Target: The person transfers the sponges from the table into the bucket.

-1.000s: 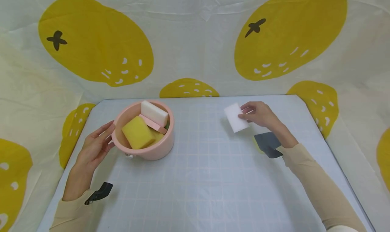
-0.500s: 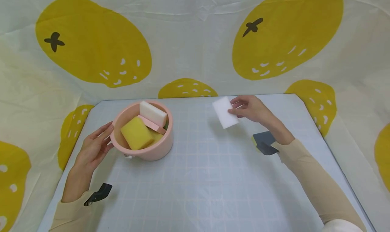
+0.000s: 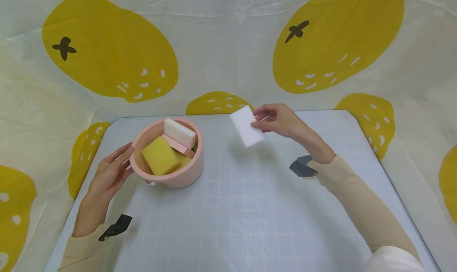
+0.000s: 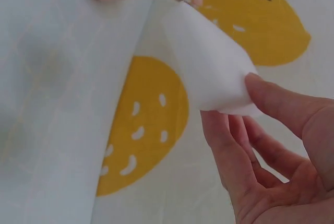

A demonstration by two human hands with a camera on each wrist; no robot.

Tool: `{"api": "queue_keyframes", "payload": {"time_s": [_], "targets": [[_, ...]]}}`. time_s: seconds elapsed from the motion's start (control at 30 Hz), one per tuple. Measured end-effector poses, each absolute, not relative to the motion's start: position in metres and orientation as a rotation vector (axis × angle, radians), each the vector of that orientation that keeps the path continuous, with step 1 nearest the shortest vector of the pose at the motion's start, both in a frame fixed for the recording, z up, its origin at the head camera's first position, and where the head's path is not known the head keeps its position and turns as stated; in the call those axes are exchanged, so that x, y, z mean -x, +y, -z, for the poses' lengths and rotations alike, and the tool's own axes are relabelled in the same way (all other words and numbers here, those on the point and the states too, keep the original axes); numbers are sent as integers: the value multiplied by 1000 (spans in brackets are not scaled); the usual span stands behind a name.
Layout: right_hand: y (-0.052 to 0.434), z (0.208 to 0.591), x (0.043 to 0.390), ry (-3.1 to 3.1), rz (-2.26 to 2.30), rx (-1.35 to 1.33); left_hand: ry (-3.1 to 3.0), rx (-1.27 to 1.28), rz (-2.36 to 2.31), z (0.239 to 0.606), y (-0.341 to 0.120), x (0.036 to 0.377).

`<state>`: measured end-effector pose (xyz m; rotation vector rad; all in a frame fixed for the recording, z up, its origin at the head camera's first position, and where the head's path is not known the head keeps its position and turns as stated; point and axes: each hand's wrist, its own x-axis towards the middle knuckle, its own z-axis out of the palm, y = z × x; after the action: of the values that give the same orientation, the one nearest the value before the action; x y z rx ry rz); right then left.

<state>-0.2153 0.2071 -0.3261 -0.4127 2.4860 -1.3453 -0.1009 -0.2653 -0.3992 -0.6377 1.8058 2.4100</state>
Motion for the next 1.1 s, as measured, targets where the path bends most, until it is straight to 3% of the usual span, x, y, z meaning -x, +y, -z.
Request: {"api": "queue_keyframes", "payload": {"time_s": [0.67, 1.1], "targets": [[133, 302, 219, 2321, 1470, 646, 1849, 695, -2371, 400, -264, 102], [84, 307, 224, 2232, 1542, 703, 1832, 647, -2409, 401, -265, 101]]}}
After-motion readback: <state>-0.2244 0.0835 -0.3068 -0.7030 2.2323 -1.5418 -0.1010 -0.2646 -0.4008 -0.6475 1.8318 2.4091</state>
